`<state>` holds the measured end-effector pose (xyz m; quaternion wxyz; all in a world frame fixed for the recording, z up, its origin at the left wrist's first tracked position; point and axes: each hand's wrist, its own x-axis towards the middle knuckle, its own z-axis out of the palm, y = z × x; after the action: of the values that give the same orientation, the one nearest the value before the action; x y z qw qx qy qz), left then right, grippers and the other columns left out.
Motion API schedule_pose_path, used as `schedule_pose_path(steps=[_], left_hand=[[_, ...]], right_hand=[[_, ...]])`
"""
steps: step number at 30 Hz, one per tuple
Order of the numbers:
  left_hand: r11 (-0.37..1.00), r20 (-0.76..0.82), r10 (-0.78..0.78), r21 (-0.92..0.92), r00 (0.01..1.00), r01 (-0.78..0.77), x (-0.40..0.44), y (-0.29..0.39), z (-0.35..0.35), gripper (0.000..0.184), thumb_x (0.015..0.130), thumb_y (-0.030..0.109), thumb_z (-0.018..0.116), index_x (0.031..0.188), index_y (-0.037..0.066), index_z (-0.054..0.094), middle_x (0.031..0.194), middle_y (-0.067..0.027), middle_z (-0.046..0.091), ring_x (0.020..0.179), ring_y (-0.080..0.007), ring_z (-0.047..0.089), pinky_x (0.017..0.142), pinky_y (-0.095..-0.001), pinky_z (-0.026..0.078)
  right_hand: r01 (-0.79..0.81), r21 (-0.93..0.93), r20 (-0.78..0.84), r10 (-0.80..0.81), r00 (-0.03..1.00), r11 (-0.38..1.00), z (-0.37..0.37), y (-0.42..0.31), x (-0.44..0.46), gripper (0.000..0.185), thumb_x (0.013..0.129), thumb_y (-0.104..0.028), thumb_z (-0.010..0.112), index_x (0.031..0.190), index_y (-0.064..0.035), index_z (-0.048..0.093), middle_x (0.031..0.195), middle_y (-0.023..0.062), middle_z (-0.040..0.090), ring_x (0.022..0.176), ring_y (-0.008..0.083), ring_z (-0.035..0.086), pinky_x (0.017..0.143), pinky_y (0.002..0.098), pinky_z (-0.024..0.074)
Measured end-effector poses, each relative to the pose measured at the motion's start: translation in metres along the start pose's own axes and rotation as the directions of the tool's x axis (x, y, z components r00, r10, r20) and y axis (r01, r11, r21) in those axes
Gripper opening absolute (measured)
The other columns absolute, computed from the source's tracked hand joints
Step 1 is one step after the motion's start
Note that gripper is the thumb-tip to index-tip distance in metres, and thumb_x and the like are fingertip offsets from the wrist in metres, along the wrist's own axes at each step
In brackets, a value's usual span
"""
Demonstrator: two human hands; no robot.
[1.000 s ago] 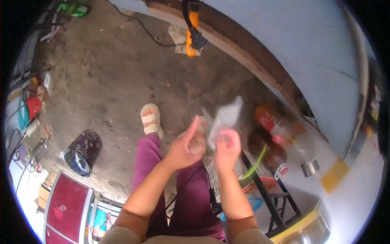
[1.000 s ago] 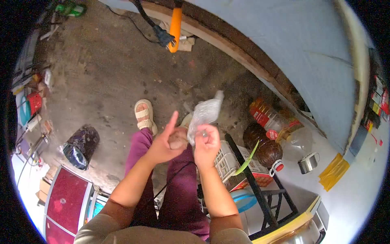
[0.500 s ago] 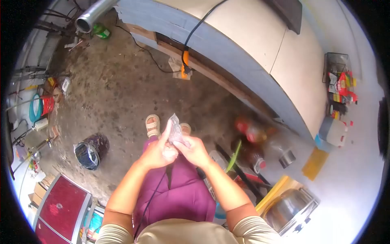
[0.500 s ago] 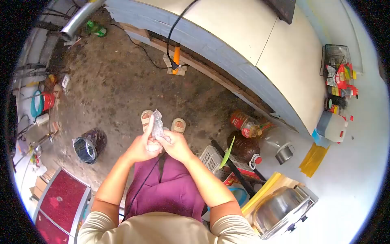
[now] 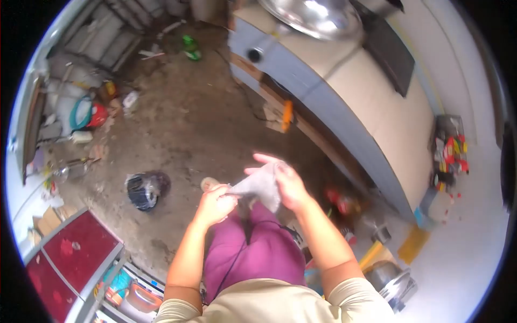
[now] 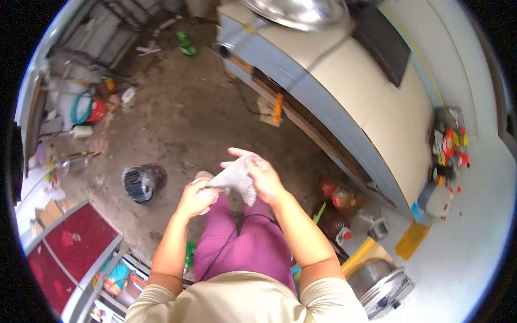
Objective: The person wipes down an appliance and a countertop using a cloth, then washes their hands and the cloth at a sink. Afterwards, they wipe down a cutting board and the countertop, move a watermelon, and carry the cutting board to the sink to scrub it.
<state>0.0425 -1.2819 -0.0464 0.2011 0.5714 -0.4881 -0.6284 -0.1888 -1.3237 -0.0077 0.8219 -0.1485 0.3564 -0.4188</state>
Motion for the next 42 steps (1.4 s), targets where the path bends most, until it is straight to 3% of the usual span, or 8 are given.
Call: schedule_pose_path(steps=[2, 7, 10, 19, 22, 26, 34, 42], left_hand=[[0.929, -0.014, -0.308, -0.222, 0.951, 0.297, -0.012, 0.04, -0.04, 0.017, 0.077, 0.01, 0.064, 0.09, 0.0, 0.063, 0.07, -0.0089, 0.062, 0.057, -0.0158, 0.06, 0.056, -0.0288, 0.051], [0.936, 0.007, -0.106, -0.337, 0.994, 0.102, -0.05, 0.057, -0.16, 0.016, 0.081, 0.011, 0.064, 0.087, -0.002, 0.059, 0.071, -0.0083, 0.062, 0.054, -0.0115, 0.056, 0.052, -0.0267, 0.049], [0.913, -0.006, -0.1, -0.397, 0.995, 0.089, -0.076, 0.07, -0.224, 0.016, 0.081, 0.012, 0.064, 0.087, -0.003, 0.058, 0.073, -0.0094, 0.063, 0.056, -0.0124, 0.057, 0.052, -0.0276, 0.05], [0.881, -0.339, -0.065, -0.462, 0.938, -0.106, -0.152, 0.091, -0.356, 0.022, 0.08, 0.014, 0.066, 0.094, -0.001, 0.06, 0.077, -0.004, 0.061, 0.067, -0.0092, 0.057, 0.061, -0.025, 0.048], [0.869, -0.419, 0.041, -0.434, 0.907, -0.24, -0.152, 0.089, -0.397, 0.016, 0.081, 0.0, 0.059, 0.093, -0.006, 0.053, 0.079, -0.0199, 0.064, 0.064, -0.025, 0.064, 0.053, -0.0366, 0.055], [0.858, -0.446, 0.033, -0.446, 0.894, -0.255, -0.138, 0.101, -0.459, 0.012, 0.082, -0.004, 0.056, 0.092, -0.006, 0.051, 0.084, -0.0211, 0.066, 0.069, -0.0239, 0.065, 0.056, -0.0371, 0.055], [0.867, -0.618, 0.001, -0.391, 0.786, -0.308, -0.099, 0.113, -0.603, 0.051, 0.086, 0.001, 0.059, 0.131, 0.002, 0.037, 0.098, -0.0222, 0.065, 0.08, -0.0242, 0.065, 0.076, -0.0413, 0.055], [0.915, -0.775, 0.265, 0.014, 0.574, -0.403, -0.108, 0.188, -0.744, 0.092, 0.082, 0.017, 0.071, 0.15, 0.015, 0.008, 0.093, -0.0063, 0.058, 0.085, -0.0101, 0.051, 0.08, -0.0269, 0.046]], right_hand=[[-0.043, 0.067, -0.1, 0.05, 0.994, 0.997, 0.039, -0.009, 0.015, 0.042, 0.095, -0.026, 0.052, 0.126, 0.0011, 0.049, 0.112, 0.0179, 0.062, 0.102, 0.0263, 0.061, 0.095, 0.0378, 0.0457], [-0.198, -0.298, -0.337, 0.091, 0.937, 0.934, 0.124, -0.005, 0.061, 0.041, 0.091, -0.029, 0.058, 0.12, 0.0003, 0.056, 0.11, 0.0111, 0.062, 0.098, 0.0205, 0.059, 0.087, 0.0331, 0.0465], [-0.267, -0.279, -0.243, 0.201, 0.949, 0.923, 0.182, -0.003, 0.096, 0.041, 0.09, -0.029, 0.061, 0.118, 0.0006, 0.056, 0.108, 0.0102, 0.063, 0.094, 0.0194, 0.06, 0.085, 0.033, 0.0473], [0.139, -0.703, 0.18, -0.015, 0.983, 0.698, 0.343, 0.021, 0.198, 0.031, 0.09, -0.029, 0.059, 0.102, -0.0008, 0.066, 0.093, 0.0034, 0.067, 0.083, 0.0115, 0.059, 0.077, 0.0251, 0.0439], [0.065, -0.593, 0.253, 0.109, 0.961, 0.803, 0.401, 0.018, 0.229, 0.028, 0.09, -0.028, 0.059, 0.096, -0.0012, 0.066, 0.088, 0.0015, 0.066, 0.08, 0.0108, 0.058, 0.073, 0.0243, 0.0443], [0.13, -0.492, 0.409, 0.097, 0.908, 0.861, 0.471, 0.019, 0.288, 0.027, 0.092, -0.028, 0.059, 0.093, -0.0016, 0.065, 0.087, -0.0007, 0.065, 0.077, 0.0074, 0.056, 0.07, 0.0252, 0.0452], [0.339, -0.62, 0.575, 0.116, 0.81, 0.708, 0.644, -0.006, 0.448, 0.023, 0.091, -0.025, 0.061, 0.08, -0.0042, 0.065, 0.072, -0.0045, 0.059, 0.064, 0.0043, 0.05, 0.058, 0.0224, 0.0404], [0.695, -0.605, 0.795, 0.347, 0.498, 0.39, 0.814, 0.019, 0.528, 0.021, 0.088, -0.021, 0.064, 0.09, -0.0001, 0.064, 0.069, -0.0015, 0.058, 0.064, 0.0064, 0.048, 0.059, 0.0261, 0.0423]])
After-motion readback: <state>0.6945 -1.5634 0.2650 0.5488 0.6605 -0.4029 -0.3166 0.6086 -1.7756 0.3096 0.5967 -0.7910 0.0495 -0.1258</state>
